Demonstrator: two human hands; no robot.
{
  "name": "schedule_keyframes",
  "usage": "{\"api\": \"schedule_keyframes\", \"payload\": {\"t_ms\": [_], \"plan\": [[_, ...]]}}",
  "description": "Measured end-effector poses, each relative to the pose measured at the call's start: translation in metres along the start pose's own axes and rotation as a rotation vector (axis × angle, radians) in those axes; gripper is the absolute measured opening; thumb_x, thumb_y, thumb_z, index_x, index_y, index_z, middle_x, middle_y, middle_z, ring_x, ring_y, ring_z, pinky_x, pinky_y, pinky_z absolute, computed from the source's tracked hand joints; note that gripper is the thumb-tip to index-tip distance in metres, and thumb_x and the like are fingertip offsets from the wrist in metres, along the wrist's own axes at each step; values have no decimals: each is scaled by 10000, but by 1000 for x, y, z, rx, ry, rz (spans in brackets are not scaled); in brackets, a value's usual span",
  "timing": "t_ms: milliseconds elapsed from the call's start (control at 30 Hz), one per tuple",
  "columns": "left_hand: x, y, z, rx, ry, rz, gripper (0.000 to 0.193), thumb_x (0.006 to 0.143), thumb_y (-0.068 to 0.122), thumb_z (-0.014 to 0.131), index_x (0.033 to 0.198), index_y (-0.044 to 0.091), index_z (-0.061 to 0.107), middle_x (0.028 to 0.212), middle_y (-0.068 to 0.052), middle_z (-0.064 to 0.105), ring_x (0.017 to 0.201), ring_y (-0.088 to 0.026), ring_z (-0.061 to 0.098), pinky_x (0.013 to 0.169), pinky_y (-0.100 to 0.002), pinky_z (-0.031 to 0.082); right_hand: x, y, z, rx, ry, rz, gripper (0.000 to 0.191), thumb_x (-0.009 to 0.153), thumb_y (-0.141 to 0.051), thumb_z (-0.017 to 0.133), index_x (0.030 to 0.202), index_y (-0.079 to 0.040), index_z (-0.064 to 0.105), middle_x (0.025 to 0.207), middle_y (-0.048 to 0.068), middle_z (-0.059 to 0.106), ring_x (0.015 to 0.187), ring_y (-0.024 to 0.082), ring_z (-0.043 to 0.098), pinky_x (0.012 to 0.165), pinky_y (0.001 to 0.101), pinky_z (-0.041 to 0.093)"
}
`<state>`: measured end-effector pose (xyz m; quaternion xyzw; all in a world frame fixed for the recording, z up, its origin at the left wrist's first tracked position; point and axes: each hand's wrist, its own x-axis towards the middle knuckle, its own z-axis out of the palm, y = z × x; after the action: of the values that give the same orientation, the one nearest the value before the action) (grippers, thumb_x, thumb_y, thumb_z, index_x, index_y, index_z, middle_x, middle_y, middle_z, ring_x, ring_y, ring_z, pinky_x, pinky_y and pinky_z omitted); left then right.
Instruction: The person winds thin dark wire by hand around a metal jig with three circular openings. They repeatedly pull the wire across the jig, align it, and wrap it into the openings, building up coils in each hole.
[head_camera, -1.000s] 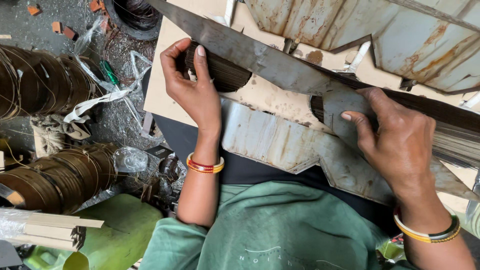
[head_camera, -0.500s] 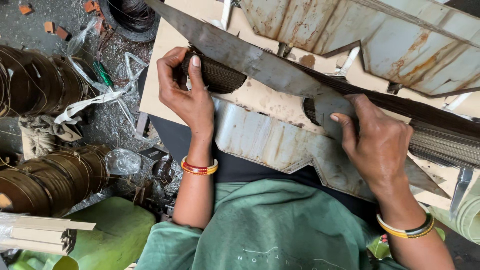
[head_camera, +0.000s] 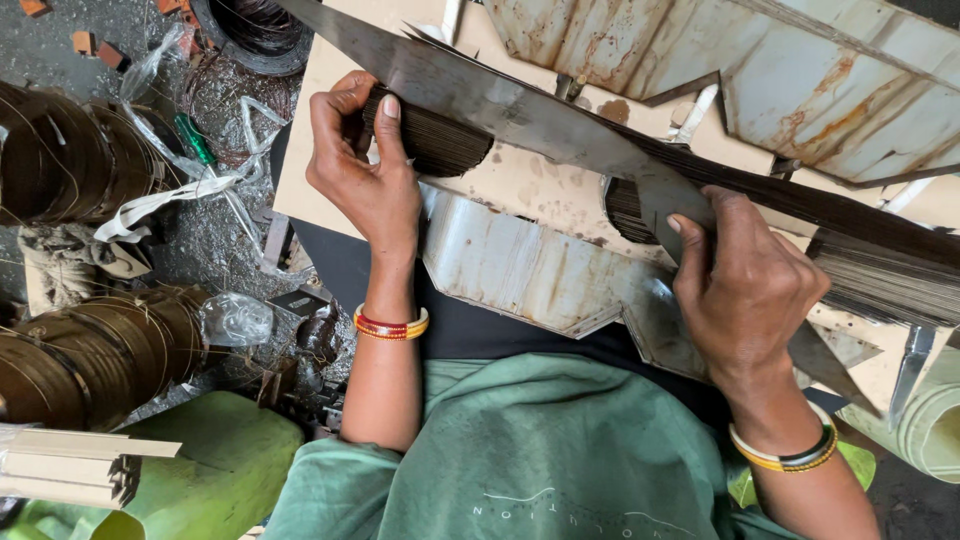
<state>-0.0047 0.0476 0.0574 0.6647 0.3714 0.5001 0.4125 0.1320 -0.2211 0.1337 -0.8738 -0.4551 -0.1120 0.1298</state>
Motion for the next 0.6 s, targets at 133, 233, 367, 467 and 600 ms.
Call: {"api": "schedule_keyframes", "payload": {"t_ms": [133,233,367,467,600], "plan": [[2,3,-2,-8,3,10,111,1007,-31,693,1053,-48,592,1143,-137,729,1037,-147,712,967,-301,612,-2,-18,1,1,39,41,223,1078,-187,806,1161,-24,679,904,136,713,732,280,694,650,345,500],[5,4,-3,12,2,25,117,998,-39,705,1040,-47,596,1144,-141,732,1059,-168,725,982,-315,612,-4,-30,3,-33,60,62,207,1092,-167,786,1149,-4,671,916,142,722,697,280,678,670,367,487],[8,6,-6,6,-7,11,127,990,-33,715,1025,-47,595,1143,-144,733,1070,-182,731,980,-316,619,-1,-36,2,-58,75,47,217,1055,-163,778,1178,-16,677,954,142,730,711,307,666,648,377,486],[8,8,-7,46,2,10,126,980,-30,720,1020,-53,603,1153,-154,743,1057,-188,737,946,-312,615,1,-39,0,-41,77,43,199,1058,-157,767,1156,-16,666,945,143,729,736,313,677,664,382,496],[9,9,-10,13,-4,16,136,982,-40,714,1013,-60,584,1164,-163,739,1087,-198,730,978,-326,607,2,-44,0,-47,83,67,205,1049,-153,763,1157,-10,664,938,153,726,749,319,687,666,389,502]]}}
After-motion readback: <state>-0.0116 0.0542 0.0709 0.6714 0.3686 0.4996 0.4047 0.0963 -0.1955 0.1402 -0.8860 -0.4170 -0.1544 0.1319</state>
